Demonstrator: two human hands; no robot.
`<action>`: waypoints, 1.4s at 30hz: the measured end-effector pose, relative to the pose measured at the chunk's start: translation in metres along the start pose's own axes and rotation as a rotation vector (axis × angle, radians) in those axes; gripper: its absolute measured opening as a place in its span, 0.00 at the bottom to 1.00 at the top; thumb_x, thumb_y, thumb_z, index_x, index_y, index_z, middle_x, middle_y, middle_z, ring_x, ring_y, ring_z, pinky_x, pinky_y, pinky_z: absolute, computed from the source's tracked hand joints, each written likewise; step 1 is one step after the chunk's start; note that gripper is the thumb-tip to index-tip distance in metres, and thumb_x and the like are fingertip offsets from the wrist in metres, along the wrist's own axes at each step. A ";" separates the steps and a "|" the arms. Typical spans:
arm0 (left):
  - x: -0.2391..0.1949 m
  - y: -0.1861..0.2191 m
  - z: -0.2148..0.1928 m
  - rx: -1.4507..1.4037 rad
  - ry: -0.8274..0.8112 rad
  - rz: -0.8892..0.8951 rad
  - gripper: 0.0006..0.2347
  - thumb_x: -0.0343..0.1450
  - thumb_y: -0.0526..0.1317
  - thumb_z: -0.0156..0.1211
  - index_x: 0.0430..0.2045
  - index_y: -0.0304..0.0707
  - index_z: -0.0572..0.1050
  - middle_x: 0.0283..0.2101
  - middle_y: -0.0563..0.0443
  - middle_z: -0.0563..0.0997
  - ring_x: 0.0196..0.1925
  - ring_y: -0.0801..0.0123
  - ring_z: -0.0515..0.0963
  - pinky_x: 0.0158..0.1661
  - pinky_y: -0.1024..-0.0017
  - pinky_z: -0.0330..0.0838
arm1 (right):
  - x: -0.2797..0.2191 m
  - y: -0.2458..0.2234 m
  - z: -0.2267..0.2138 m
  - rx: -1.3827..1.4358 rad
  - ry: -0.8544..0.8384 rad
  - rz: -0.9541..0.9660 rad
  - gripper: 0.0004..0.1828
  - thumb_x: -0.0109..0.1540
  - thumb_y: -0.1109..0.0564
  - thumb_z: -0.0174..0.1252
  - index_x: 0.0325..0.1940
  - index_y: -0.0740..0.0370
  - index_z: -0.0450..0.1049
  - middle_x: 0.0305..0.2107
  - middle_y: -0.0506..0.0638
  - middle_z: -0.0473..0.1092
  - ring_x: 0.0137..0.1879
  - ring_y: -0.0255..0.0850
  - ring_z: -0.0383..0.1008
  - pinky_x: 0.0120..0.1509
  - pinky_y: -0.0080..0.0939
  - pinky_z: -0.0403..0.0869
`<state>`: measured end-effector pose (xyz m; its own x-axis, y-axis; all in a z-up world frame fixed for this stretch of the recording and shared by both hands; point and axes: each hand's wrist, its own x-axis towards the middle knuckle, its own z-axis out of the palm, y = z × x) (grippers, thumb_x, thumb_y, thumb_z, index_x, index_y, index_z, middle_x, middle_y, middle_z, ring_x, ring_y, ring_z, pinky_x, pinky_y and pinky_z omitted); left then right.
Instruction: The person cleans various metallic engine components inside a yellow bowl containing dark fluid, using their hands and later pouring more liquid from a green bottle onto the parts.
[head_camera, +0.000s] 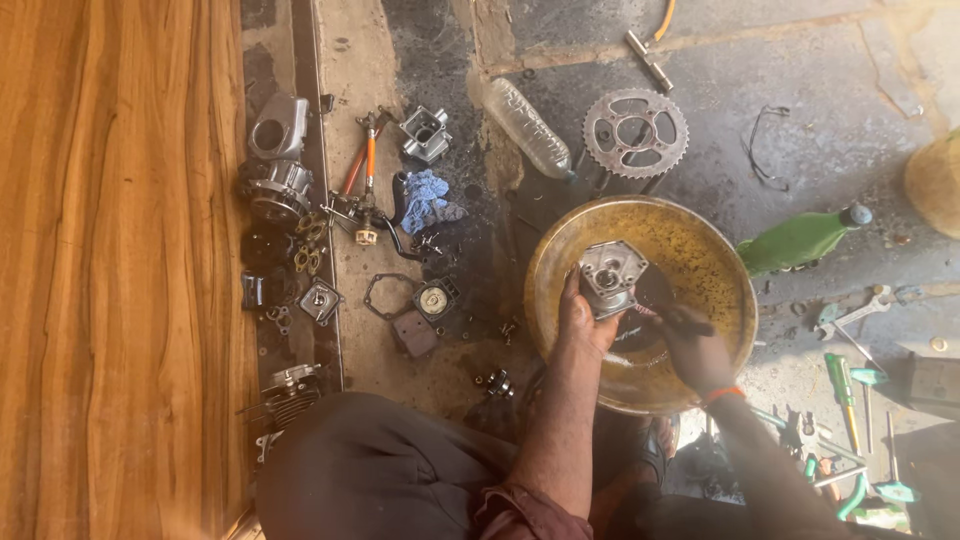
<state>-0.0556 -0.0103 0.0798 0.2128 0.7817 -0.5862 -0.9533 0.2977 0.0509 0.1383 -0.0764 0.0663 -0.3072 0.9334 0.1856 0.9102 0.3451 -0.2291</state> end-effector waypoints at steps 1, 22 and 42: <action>0.003 0.000 -0.002 -0.055 -0.035 -0.011 0.22 0.76 0.51 0.41 0.58 0.38 0.71 0.54 0.40 0.80 0.55 0.52 0.80 0.53 0.51 0.76 | -0.003 0.006 0.018 0.002 -0.025 -0.010 0.16 0.64 0.60 0.52 0.52 0.51 0.80 0.56 0.51 0.74 0.58 0.50 0.76 0.59 0.47 0.76; 0.002 0.002 0.003 0.077 -0.157 -0.048 0.19 0.76 0.50 0.48 0.53 0.35 0.72 0.47 0.42 0.78 0.45 0.57 0.81 0.42 0.55 0.82 | 0.050 -0.108 -0.131 0.329 0.000 0.044 0.19 0.62 0.66 0.54 0.55 0.54 0.78 0.49 0.49 0.78 0.47 0.44 0.82 0.48 0.41 0.81; 0.035 -0.031 -0.022 -0.030 -0.070 -0.306 0.27 0.75 0.55 0.39 0.50 0.24 0.72 0.42 0.35 0.80 0.42 0.52 0.81 0.46 0.55 0.82 | 0.021 -0.107 -0.126 0.267 0.041 -0.075 0.22 0.58 0.65 0.55 0.56 0.58 0.76 0.54 0.55 0.75 0.56 0.53 0.77 0.56 0.49 0.77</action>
<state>-0.0229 -0.0039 0.0398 0.5044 0.6943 -0.5133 -0.8482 0.5098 -0.1439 0.0699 -0.1058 0.2155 -0.3542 0.9015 0.2487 0.7785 0.4315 -0.4557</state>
